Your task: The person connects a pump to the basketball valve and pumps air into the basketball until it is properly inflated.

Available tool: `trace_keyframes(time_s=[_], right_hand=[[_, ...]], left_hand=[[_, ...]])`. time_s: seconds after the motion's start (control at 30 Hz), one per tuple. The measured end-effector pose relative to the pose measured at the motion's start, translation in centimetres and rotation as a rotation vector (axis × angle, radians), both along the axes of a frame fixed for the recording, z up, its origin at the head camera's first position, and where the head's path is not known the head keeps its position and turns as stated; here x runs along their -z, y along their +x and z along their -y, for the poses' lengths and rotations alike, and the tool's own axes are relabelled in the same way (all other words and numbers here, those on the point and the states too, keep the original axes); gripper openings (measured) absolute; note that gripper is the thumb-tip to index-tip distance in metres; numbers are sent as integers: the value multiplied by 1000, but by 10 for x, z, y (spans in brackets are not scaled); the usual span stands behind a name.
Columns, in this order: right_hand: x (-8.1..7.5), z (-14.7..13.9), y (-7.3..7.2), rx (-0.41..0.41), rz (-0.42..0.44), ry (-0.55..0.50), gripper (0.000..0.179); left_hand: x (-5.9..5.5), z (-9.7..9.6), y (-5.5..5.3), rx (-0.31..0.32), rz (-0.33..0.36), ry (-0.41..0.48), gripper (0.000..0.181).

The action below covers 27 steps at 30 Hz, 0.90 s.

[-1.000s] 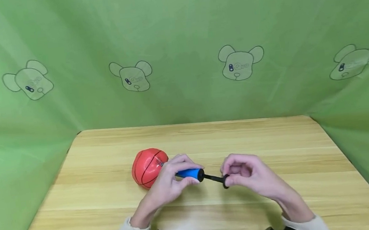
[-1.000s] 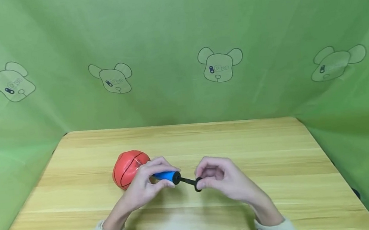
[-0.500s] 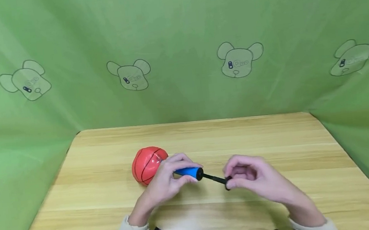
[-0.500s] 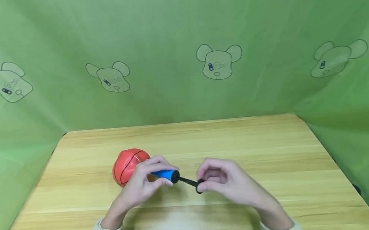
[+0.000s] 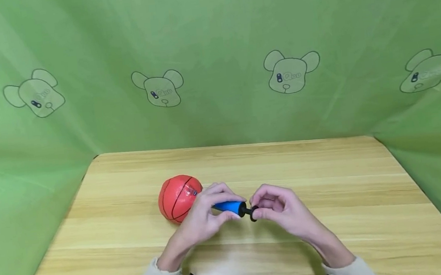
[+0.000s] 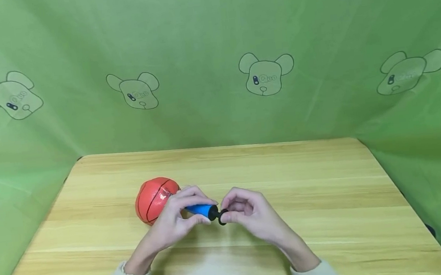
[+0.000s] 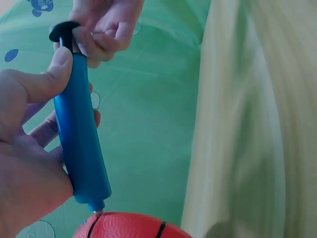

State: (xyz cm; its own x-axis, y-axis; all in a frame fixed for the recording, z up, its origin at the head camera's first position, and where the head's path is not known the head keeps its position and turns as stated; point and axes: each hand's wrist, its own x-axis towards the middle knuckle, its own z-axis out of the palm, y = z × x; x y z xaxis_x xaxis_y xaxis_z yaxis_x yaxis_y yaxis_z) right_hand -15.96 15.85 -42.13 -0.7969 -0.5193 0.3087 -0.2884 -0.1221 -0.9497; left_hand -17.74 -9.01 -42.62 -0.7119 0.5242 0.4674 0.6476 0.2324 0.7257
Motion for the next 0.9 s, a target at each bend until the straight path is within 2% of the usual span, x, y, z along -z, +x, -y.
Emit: trace_keyframes(time_s=[0.1, 0.2, 0.27, 0.37, 0.43, 0.47, 0.57, 0.67, 0.8, 0.9], right_hand=[[-4, 2, 3, 17, -5, 71, 15], [-20, -7, 9, 2, -32, 150, 15], [-34, -18, 16, -17, -89, 178, 17], [-50, -39, 24, -73, -174, 126, 28], [-55, -47, 27, -119, -210, 80, 34], [-55, -49, 28, -134, -201, 67, 34], [-47, -45, 23, -130, -151, 67, 31], [-31, -31, 14, -76, -68, 102, 23], [-10, -14, 2, -52, -39, 96, 15], [-5, -9, -2, -42, -21, 98, 14]], left_hand=[[2, 0, -1, 16, -3, -14, 25], [1, 2, -1, 24, 14, -25, 25], [1, 4, -2, 21, 34, -17, 25], [-2, 8, -2, -4, 48, 4, 26], [-3, 9, -3, -8, 45, 15, 25], [-3, 9, -3, -10, 40, 16, 25], [-3, 6, -3, -5, 24, 8, 25], [-1, 2, -1, -7, 9, 3, 27], [3, -4, 1, 8, -7, -9, 26], [3, -6, 2, 20, -7, -13, 24]])
